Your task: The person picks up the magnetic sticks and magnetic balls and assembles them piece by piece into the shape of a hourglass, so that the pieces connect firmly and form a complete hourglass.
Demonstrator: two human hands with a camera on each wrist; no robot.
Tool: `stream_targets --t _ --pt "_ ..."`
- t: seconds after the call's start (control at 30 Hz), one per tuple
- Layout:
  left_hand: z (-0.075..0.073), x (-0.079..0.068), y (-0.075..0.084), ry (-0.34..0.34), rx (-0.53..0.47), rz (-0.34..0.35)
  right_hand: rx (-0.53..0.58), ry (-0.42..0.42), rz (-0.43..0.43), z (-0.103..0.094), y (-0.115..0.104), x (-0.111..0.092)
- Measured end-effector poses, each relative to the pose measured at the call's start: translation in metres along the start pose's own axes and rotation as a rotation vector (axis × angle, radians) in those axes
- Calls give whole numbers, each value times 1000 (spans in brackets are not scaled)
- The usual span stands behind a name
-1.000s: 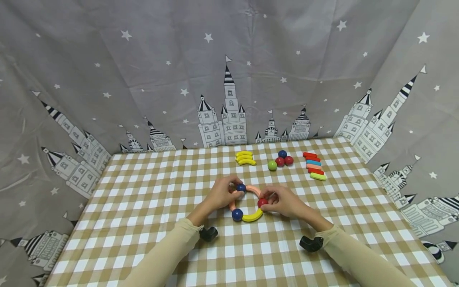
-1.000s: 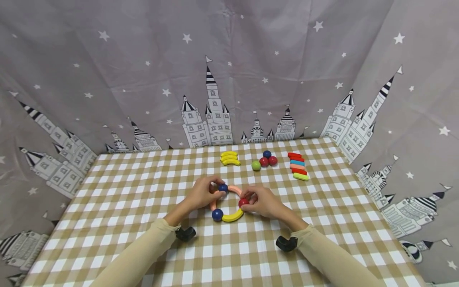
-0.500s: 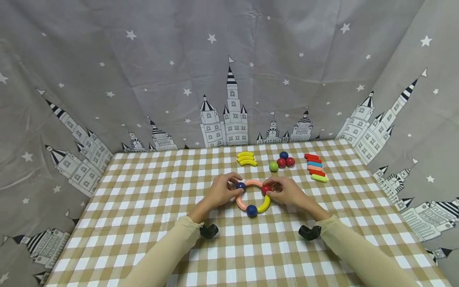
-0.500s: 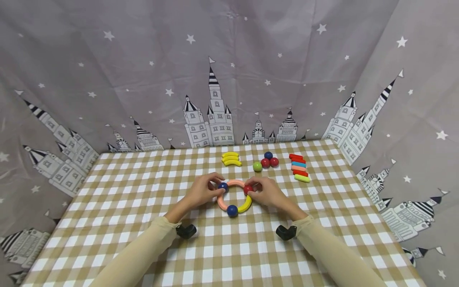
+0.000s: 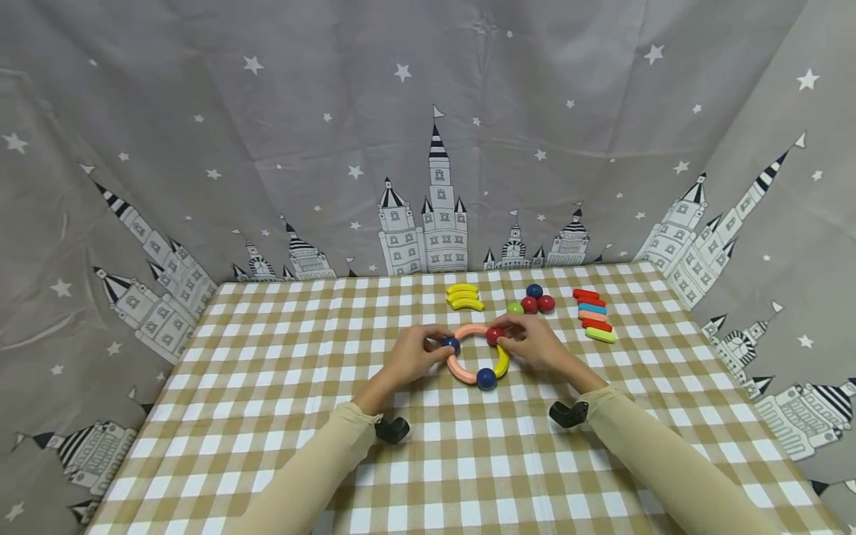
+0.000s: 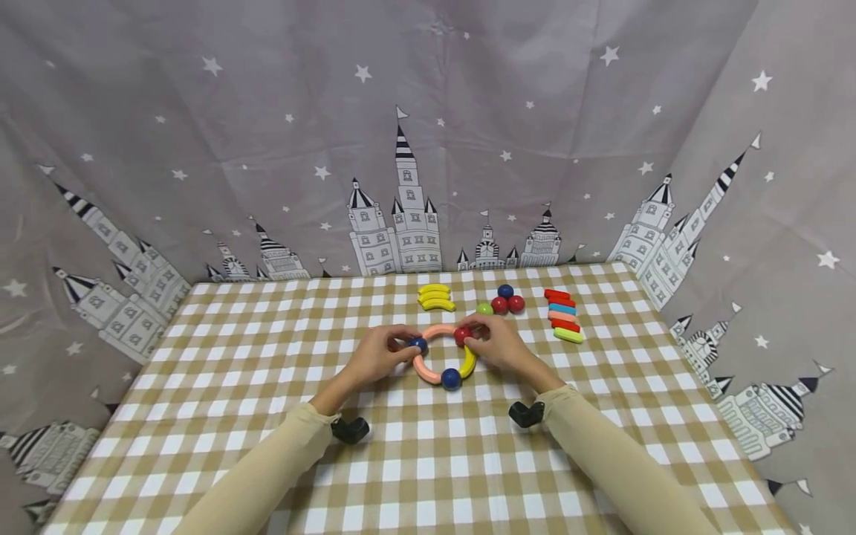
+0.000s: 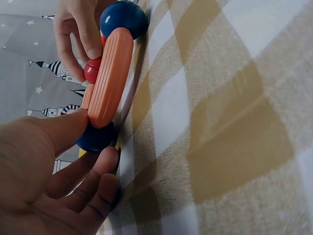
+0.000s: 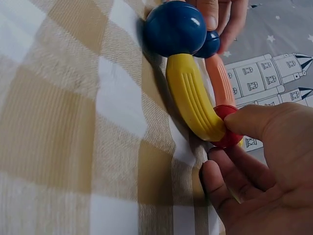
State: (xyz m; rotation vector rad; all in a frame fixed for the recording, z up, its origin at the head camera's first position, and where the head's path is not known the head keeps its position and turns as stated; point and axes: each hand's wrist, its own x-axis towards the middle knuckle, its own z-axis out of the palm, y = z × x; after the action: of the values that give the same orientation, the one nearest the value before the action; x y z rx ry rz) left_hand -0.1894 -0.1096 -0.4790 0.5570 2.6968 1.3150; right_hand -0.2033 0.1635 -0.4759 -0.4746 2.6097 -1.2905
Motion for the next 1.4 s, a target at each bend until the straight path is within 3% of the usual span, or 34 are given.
stream_targets --t 0.2,0.43,0.53,0.73,0.93,1.13,1.4 --pt "5 1 -2 5 1 9 -83 50 -70 -17 3 -18" --pt "7 -2 -1 15 -10 -3 -214 176 -154 -61 20 -45" --pt "7 -3 -1 14 -5 2 -258 225 -127 -80 36 -56" --pt "8 -1 -1 4 -3 11 -293 243 -39 -105 58 -74" --pt "6 0 -1 5 -11 10 -320 213 28 -113 69 -79" --pt "4 1 -3 10 2 -8 -337 235 -45 -110 77 -75" --pt "2 1 -2 9 -3 -17 -357 204 -92 -108 78 -69"
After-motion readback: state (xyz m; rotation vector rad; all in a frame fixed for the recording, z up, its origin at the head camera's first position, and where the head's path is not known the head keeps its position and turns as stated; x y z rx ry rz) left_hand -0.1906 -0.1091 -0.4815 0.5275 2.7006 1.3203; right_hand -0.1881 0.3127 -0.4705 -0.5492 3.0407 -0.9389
